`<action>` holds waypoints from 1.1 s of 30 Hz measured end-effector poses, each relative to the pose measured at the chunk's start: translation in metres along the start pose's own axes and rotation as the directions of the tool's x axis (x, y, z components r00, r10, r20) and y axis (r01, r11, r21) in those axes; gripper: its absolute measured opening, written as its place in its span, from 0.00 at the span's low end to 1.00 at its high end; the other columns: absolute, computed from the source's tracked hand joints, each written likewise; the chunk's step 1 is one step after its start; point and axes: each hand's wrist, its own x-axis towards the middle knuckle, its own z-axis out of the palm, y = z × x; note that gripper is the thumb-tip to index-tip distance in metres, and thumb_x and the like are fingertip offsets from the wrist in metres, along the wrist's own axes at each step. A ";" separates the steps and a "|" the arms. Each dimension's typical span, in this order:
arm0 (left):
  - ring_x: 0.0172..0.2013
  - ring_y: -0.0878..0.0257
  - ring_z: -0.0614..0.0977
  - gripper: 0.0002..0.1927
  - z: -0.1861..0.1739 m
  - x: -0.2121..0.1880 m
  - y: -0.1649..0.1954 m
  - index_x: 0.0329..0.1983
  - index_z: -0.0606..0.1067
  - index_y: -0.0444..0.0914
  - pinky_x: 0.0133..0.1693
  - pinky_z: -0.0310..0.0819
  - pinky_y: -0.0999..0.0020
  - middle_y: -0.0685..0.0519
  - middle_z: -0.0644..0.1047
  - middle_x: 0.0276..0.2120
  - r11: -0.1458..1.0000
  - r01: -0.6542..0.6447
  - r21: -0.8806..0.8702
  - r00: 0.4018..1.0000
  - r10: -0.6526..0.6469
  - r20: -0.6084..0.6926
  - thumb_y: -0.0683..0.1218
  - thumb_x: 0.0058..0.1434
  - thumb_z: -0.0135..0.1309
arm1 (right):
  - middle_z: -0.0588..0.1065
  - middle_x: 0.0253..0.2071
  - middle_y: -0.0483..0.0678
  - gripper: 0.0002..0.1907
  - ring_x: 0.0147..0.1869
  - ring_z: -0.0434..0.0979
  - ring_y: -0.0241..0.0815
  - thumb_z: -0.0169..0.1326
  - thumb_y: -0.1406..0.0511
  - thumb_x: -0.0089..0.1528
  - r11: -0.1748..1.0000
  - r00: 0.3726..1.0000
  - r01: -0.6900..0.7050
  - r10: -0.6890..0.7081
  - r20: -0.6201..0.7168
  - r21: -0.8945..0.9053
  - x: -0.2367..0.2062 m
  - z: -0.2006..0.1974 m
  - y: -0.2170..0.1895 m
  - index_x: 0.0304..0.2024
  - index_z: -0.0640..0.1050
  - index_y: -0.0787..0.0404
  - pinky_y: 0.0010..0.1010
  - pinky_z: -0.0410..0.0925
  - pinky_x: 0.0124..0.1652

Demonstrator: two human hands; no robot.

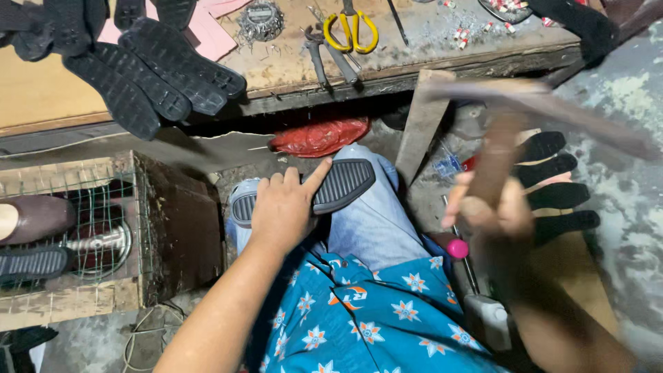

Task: The person uses a curved metal tool to press and smooth the upper of a brown shoe mounted on a wooden last. They repeatedly rub the tool along the shoe's edges and sole, then place the shoe on a wire rack and pick up a black rubber sole to inspect it.

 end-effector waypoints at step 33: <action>0.47 0.45 0.76 0.55 0.004 -0.018 -0.027 0.73 0.61 0.51 0.48 0.64 0.45 0.44 0.75 0.45 0.973 -0.079 -0.215 0.973 0.029 -0.227 0.57 0.38 0.70 | 0.79 0.33 0.62 0.26 0.42 0.79 0.68 0.51 0.45 0.61 0.357 0.852 0.112 0.446 0.274 -0.927 -0.011 0.037 0.039 0.41 0.72 0.60 0.57 0.69 0.43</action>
